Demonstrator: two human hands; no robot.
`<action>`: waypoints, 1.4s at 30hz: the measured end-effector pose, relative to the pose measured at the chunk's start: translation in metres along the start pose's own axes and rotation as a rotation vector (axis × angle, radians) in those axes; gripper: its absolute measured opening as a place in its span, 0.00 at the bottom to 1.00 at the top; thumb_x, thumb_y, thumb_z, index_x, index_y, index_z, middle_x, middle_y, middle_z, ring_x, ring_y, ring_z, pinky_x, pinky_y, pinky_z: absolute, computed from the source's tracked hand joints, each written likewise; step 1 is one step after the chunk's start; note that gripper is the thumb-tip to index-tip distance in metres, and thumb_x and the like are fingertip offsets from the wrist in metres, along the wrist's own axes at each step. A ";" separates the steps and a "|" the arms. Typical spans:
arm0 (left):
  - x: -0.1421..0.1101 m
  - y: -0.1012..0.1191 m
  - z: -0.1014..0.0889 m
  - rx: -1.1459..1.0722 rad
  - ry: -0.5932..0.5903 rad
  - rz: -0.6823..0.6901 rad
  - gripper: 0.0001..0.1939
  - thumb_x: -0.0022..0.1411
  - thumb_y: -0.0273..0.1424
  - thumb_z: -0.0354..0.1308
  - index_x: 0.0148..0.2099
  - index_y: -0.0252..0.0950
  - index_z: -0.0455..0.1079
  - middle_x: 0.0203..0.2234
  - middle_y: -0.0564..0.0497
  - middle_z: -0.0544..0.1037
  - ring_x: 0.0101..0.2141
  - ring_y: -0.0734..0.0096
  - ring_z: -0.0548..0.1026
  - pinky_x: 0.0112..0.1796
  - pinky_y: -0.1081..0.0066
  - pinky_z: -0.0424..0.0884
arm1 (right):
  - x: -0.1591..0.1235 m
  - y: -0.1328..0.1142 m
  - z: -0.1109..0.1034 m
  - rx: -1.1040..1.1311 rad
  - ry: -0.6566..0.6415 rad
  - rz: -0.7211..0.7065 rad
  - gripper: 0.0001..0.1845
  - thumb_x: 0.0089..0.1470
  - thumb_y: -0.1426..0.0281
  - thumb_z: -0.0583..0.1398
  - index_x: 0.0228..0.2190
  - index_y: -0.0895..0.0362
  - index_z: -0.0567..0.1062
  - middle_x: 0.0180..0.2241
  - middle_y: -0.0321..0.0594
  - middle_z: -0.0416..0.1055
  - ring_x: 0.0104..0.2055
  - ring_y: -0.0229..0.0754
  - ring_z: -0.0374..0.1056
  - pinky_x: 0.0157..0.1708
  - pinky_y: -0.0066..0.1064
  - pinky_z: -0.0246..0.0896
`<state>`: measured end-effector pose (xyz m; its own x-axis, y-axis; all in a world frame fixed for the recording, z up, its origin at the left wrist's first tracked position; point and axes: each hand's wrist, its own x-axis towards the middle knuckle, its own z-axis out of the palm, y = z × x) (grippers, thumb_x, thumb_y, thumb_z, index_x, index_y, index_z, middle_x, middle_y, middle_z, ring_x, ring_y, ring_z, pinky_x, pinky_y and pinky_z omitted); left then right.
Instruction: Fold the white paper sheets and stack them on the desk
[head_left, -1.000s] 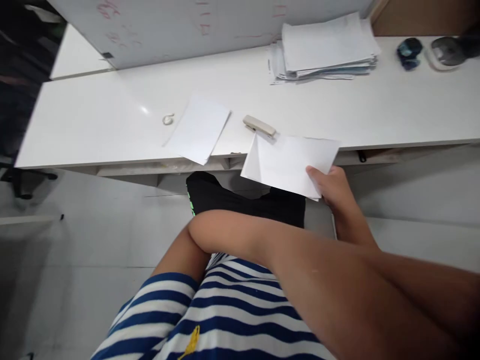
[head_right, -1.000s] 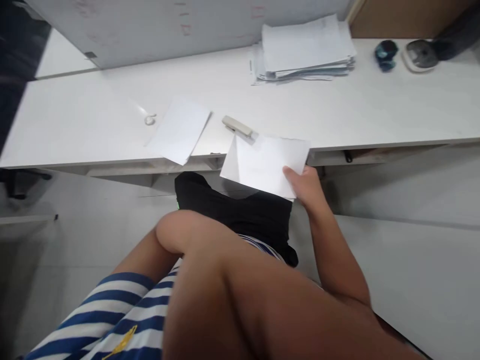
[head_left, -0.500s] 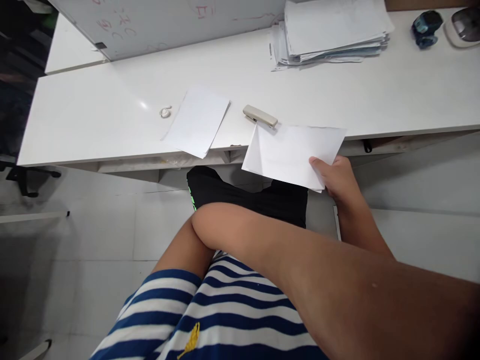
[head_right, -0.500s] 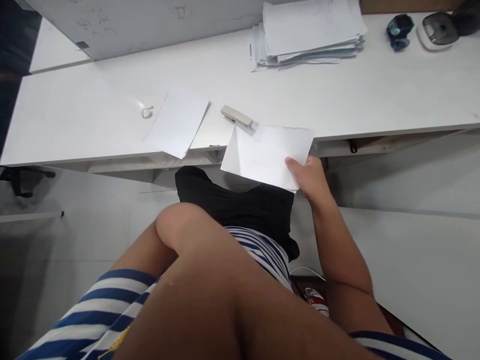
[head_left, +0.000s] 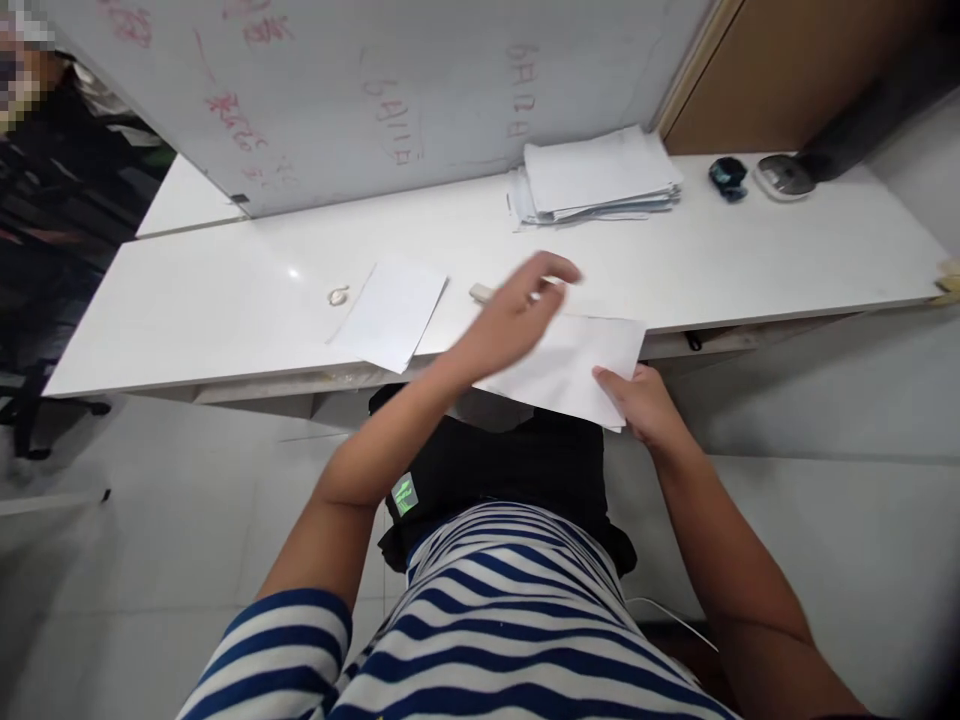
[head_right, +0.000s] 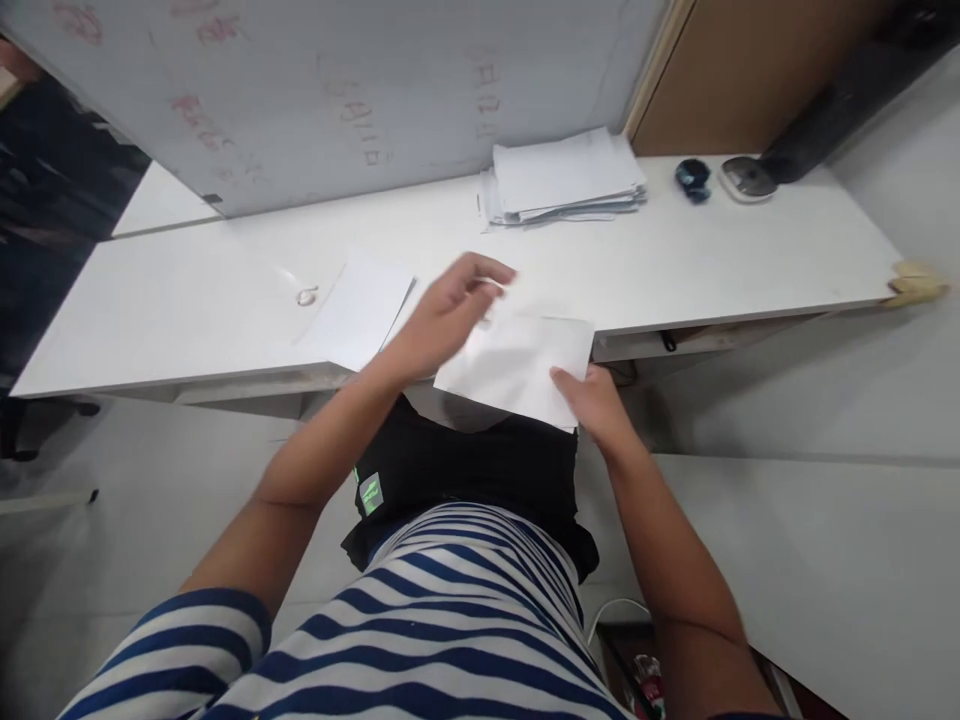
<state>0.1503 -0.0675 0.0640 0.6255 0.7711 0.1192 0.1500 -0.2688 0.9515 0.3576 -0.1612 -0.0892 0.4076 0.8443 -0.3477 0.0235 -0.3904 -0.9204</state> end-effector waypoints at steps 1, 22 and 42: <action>0.014 -0.015 -0.014 0.218 0.065 -0.008 0.14 0.68 0.37 0.45 0.51 0.39 0.65 0.55 0.46 0.67 0.56 0.60 0.64 0.54 0.58 0.62 | -0.002 0.000 0.003 0.006 0.003 0.019 0.19 0.43 0.63 0.67 0.35 0.63 0.78 0.33 0.48 0.78 0.33 0.49 0.75 0.29 0.32 0.70; 0.083 -0.116 -0.026 0.885 0.041 -0.323 0.39 0.63 0.55 0.33 0.69 0.41 0.36 0.68 0.46 0.43 0.66 0.56 0.39 0.61 0.52 0.45 | -0.038 -0.006 0.005 0.192 0.020 0.109 0.17 0.45 0.65 0.66 0.37 0.61 0.77 0.40 0.48 0.77 0.39 0.49 0.75 0.36 0.34 0.72; 0.084 -0.122 -0.016 0.963 -0.012 -0.347 0.37 0.63 0.54 0.35 0.69 0.43 0.40 0.67 0.48 0.43 0.66 0.54 0.33 0.61 0.47 0.36 | -0.028 -0.003 -0.009 0.113 0.063 0.123 0.20 0.44 0.63 0.67 0.38 0.62 0.77 0.39 0.48 0.77 0.38 0.49 0.75 0.33 0.32 0.71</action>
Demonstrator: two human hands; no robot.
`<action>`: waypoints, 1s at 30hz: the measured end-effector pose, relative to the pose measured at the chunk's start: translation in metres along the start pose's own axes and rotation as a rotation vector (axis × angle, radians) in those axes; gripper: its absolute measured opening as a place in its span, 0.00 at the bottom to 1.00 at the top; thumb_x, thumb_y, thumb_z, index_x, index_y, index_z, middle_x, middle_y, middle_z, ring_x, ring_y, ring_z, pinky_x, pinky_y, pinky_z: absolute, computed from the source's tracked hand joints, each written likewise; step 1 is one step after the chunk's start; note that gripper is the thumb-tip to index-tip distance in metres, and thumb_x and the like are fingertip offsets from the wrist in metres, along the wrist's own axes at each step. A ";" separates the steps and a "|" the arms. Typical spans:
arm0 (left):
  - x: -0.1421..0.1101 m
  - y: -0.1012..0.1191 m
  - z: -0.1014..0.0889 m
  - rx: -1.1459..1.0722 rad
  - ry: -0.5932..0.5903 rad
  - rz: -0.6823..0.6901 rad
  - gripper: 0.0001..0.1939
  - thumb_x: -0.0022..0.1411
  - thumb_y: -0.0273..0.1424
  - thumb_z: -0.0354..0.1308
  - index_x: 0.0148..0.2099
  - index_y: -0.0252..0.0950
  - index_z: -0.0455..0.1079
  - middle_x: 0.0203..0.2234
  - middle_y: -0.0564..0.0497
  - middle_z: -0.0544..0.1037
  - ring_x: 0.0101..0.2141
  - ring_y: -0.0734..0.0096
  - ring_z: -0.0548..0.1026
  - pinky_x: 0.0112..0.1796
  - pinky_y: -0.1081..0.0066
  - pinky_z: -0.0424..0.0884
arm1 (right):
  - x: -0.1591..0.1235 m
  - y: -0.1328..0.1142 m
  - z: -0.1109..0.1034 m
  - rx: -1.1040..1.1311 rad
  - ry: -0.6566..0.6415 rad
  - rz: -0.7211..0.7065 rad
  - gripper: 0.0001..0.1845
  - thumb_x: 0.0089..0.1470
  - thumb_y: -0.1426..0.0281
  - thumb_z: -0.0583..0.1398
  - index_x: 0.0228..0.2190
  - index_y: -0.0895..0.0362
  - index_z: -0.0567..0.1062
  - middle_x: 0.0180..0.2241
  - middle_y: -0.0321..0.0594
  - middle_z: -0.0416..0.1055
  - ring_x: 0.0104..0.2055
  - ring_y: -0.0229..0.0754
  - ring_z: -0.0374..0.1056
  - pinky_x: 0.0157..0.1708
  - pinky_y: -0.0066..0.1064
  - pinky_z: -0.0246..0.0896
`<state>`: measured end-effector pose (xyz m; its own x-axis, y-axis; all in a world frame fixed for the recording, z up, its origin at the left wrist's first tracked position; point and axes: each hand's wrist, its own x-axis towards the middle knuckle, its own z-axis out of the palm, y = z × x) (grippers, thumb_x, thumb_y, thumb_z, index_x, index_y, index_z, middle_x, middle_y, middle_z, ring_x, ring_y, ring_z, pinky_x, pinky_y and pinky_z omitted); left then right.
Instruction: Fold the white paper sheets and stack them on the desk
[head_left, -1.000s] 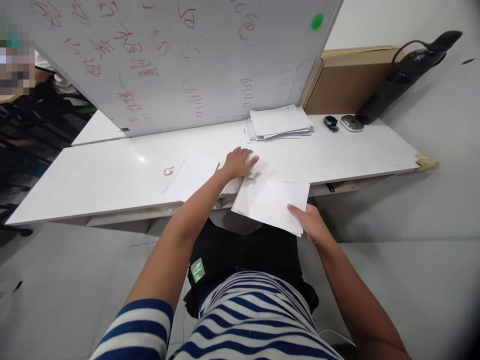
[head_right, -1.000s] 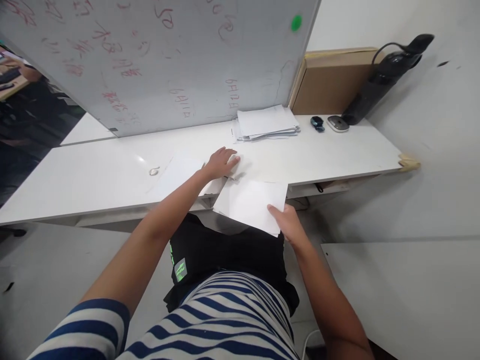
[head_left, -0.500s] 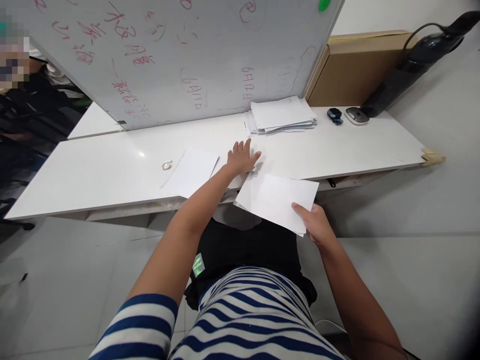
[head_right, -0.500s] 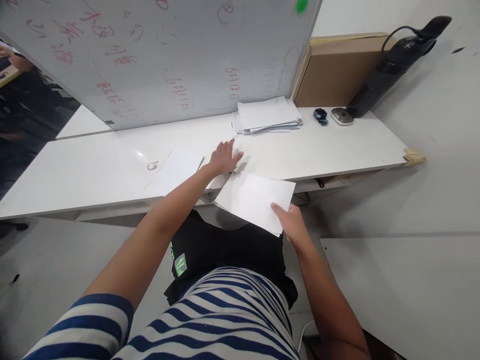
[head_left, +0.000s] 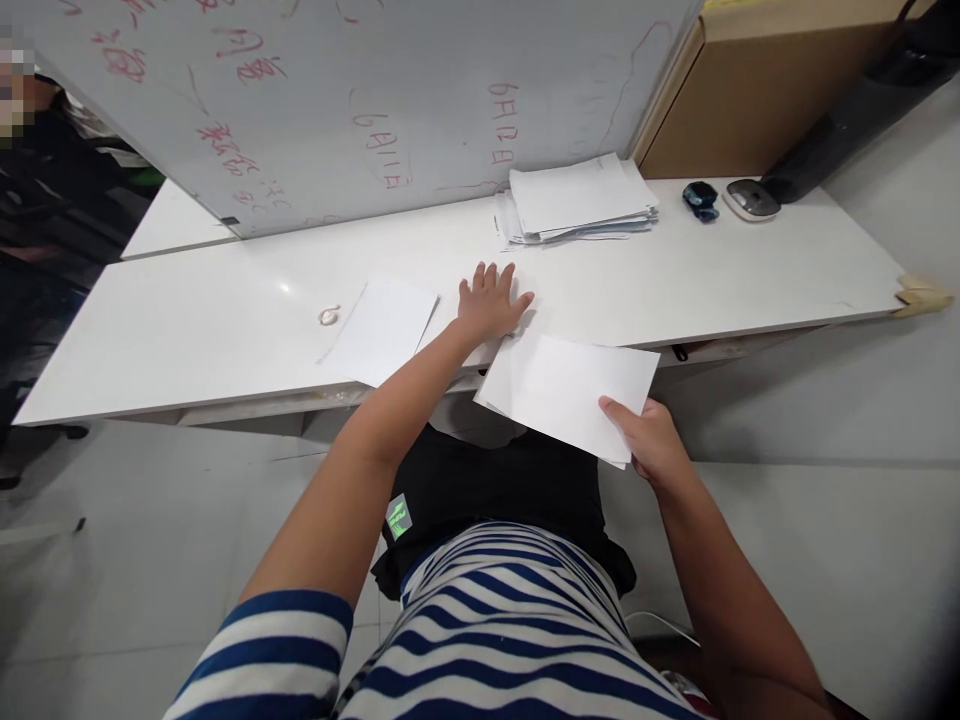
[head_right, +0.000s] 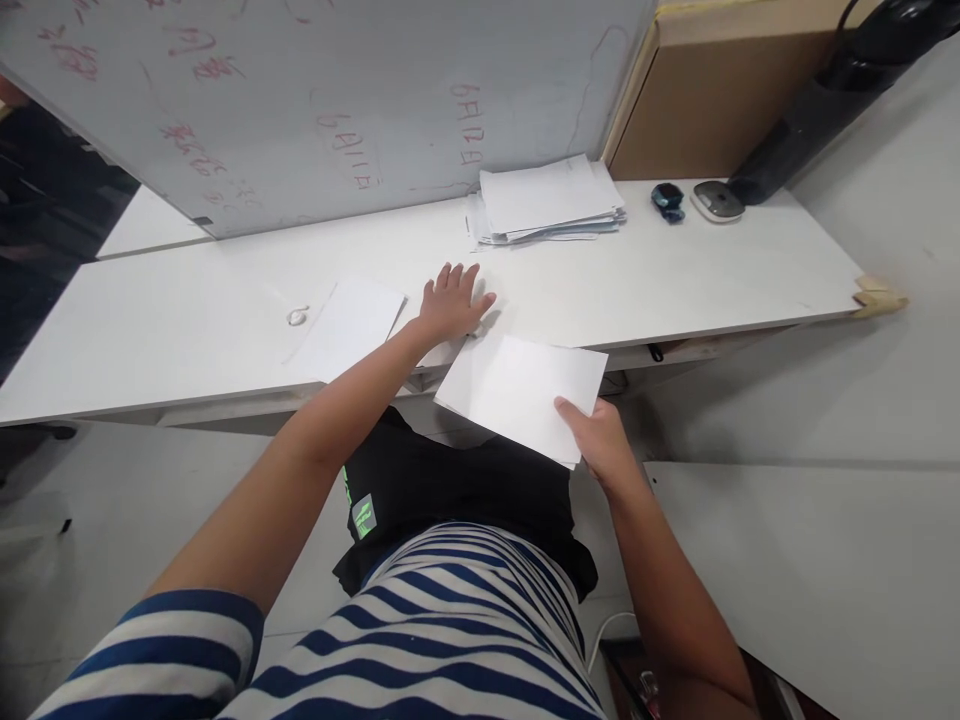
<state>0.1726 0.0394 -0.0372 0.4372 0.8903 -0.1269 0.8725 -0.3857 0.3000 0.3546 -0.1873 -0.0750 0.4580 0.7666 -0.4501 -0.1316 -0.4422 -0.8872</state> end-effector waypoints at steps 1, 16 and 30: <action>0.001 0.000 0.002 -0.017 0.007 0.010 0.36 0.64 0.54 0.36 0.69 0.44 0.40 0.67 0.49 0.44 0.66 0.53 0.32 0.61 0.47 0.35 | 0.000 0.000 0.000 -0.007 0.004 0.006 0.20 0.44 0.63 0.67 0.38 0.62 0.77 0.39 0.48 0.77 0.37 0.49 0.75 0.33 0.32 0.71; 0.009 -0.001 0.011 0.061 0.026 0.022 0.35 0.64 0.50 0.39 0.69 0.41 0.43 0.67 0.50 0.46 0.65 0.50 0.28 0.60 0.44 0.27 | 0.000 0.008 0.003 0.027 0.034 0.014 0.20 0.43 0.62 0.67 0.38 0.61 0.77 0.40 0.47 0.77 0.39 0.49 0.74 0.34 0.32 0.71; -0.016 -0.016 -0.021 -0.271 0.452 -0.072 0.27 0.70 0.43 0.29 0.64 0.38 0.51 0.65 0.44 0.51 0.65 0.67 0.47 0.61 0.63 0.49 | 0.001 -0.007 0.001 -0.049 -0.023 -0.097 0.17 0.43 0.64 0.66 0.34 0.61 0.78 0.36 0.48 0.78 0.36 0.50 0.75 0.32 0.35 0.71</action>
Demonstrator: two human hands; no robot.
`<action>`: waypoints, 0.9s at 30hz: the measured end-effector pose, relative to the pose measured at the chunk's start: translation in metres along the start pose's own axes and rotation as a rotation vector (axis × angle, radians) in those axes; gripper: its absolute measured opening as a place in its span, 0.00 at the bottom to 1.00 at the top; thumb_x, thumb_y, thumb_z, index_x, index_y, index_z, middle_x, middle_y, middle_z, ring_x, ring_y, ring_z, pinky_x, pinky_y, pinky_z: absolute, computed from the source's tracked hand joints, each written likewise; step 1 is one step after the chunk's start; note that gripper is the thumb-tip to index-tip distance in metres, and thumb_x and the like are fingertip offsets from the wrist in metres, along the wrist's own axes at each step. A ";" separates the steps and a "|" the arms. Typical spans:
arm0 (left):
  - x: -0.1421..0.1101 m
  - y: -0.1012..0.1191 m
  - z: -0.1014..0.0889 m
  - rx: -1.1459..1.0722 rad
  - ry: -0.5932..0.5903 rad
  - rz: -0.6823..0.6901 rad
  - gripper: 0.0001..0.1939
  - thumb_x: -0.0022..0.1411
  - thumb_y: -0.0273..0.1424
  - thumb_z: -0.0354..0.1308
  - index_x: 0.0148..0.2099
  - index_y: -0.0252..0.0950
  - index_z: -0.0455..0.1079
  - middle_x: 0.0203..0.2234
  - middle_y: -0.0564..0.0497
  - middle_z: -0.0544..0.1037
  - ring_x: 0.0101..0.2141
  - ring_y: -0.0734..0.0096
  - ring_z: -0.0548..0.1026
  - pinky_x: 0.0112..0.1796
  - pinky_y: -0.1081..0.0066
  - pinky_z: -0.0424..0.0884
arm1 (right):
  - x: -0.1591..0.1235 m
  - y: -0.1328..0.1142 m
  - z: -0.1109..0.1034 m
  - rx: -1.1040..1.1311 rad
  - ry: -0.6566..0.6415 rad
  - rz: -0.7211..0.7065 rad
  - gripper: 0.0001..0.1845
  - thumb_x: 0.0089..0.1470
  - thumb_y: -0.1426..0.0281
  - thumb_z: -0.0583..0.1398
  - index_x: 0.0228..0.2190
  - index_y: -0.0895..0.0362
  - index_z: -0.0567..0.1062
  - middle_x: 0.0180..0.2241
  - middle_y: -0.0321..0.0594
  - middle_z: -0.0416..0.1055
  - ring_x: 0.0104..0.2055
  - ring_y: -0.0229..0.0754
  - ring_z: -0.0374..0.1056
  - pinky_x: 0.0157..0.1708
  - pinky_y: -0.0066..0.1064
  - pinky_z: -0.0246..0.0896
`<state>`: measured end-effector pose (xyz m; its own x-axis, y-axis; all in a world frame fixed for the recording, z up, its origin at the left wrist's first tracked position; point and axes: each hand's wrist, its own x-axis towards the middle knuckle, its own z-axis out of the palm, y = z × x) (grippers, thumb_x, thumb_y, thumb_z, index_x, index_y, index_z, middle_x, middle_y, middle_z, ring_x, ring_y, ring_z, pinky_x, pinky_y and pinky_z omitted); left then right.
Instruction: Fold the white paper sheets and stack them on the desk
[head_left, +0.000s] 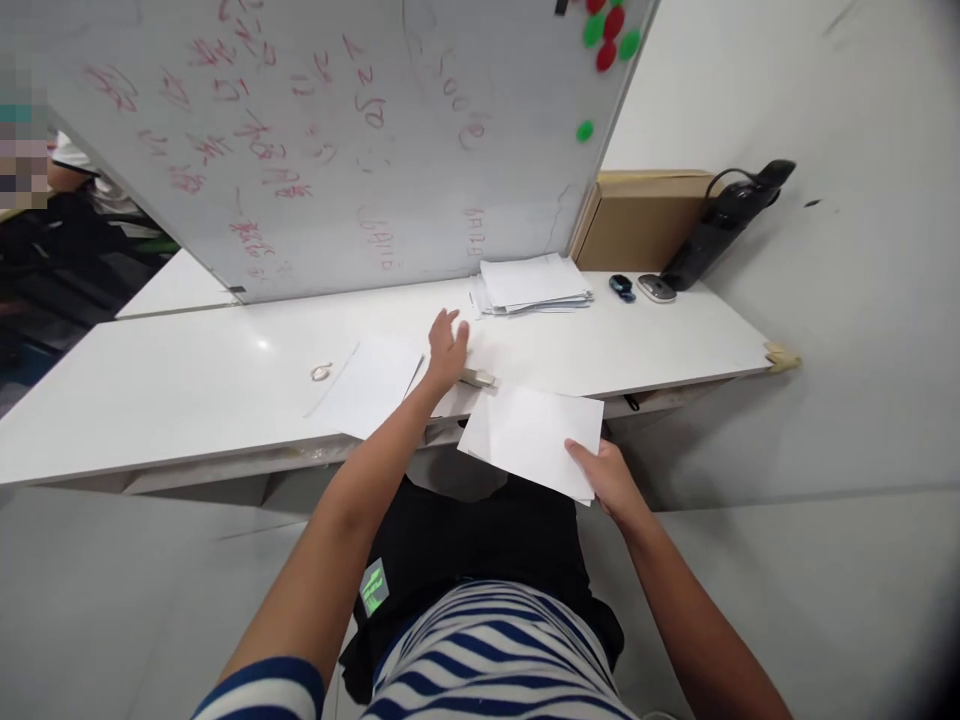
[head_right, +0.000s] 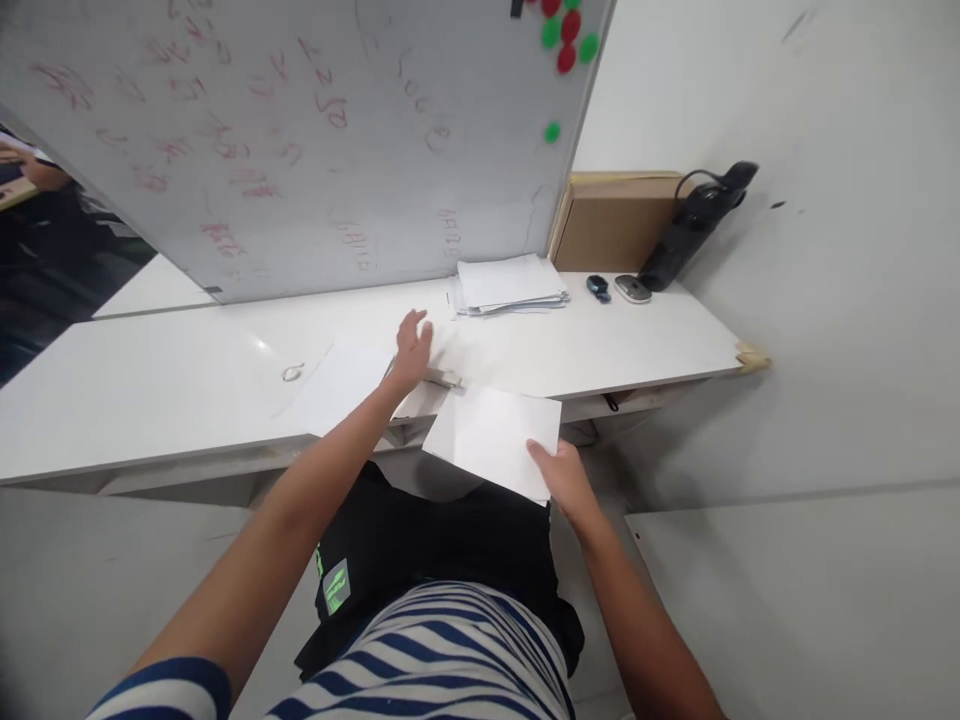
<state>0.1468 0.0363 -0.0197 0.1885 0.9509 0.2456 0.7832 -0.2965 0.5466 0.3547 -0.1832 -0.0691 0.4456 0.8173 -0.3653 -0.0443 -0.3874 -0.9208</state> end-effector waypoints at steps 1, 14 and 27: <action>-0.006 -0.002 -0.005 -0.035 0.083 -0.032 0.28 0.70 0.42 0.25 0.64 0.37 0.50 0.64 0.44 0.53 0.64 0.69 0.49 0.61 0.65 0.51 | 0.001 -0.001 -0.005 -0.017 0.017 -0.014 0.17 0.42 0.64 0.66 0.34 0.61 0.78 0.36 0.48 0.78 0.36 0.50 0.75 0.32 0.35 0.71; -0.062 -0.007 0.014 0.064 0.008 -0.147 0.28 0.68 0.46 0.35 0.62 0.36 0.56 0.63 0.44 0.58 0.65 0.53 0.43 0.62 0.52 0.45 | -0.005 -0.018 -0.052 0.013 0.259 -0.184 0.23 0.43 0.58 0.67 0.38 0.61 0.77 0.37 0.46 0.78 0.38 0.48 0.74 0.36 0.33 0.70; -0.062 -0.007 0.009 0.043 -0.052 -0.114 0.26 0.70 0.43 0.29 0.57 0.45 0.63 0.59 0.52 0.65 0.63 0.57 0.51 0.61 0.52 0.47 | 0.045 -0.039 -0.039 0.079 0.260 -0.227 0.20 0.42 0.62 0.67 0.38 0.59 0.77 0.41 0.47 0.76 0.41 0.48 0.73 0.39 0.33 0.70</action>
<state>0.1349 -0.0200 -0.0463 0.1266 0.9819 0.1411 0.8258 -0.1831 0.5334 0.4116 -0.1478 -0.0446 0.6646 0.7387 -0.1124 0.0173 -0.1656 -0.9860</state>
